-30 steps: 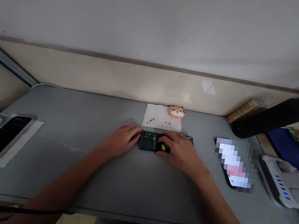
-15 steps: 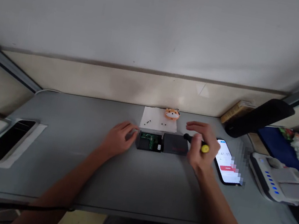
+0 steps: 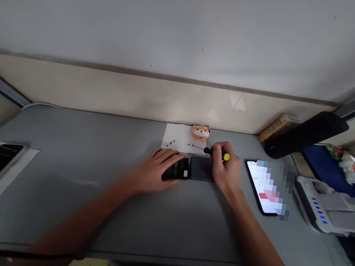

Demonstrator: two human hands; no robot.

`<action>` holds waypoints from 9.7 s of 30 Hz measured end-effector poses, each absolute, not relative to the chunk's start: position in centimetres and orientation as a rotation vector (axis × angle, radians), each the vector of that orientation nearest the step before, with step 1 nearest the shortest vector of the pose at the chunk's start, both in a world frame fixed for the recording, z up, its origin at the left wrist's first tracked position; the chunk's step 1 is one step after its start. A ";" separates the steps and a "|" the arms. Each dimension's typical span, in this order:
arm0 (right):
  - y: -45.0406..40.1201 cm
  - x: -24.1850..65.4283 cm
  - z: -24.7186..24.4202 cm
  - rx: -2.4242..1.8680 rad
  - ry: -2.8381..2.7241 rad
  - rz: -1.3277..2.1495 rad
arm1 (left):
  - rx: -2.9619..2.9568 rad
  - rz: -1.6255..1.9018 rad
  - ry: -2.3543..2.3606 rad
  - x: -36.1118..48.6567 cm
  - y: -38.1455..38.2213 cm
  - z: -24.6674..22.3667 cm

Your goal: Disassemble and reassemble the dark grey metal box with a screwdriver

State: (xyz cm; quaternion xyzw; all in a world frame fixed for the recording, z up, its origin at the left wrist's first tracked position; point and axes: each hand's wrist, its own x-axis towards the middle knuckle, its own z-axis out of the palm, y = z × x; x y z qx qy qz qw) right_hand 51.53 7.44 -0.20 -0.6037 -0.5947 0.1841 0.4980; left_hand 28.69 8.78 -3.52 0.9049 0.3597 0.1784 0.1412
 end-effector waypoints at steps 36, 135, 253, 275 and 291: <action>8.0 50.6 0.1 -1.437 -0.753 0.901 | 2.473 0.846 1.221 28.8 8.9 -4.3; 6.7 50.1 0.6 -1.211 -1.394 0.626 | 2.524 0.924 1.067 27.4 10.0 -4.3; 8.9 48.2 0.2 -0.655 -1.040 1.273 | 2.634 0.627 0.953 28.2 9.4 -4.9; 8.9 48.9 0.3 -0.715 -1.268 1.183 | 2.602 0.631 0.980 28.4 9.0 -4.7; 8.9 48.3 0.3 -0.727 -1.125 1.198 | 2.663 0.618 0.951 28.1 9.3 -5.0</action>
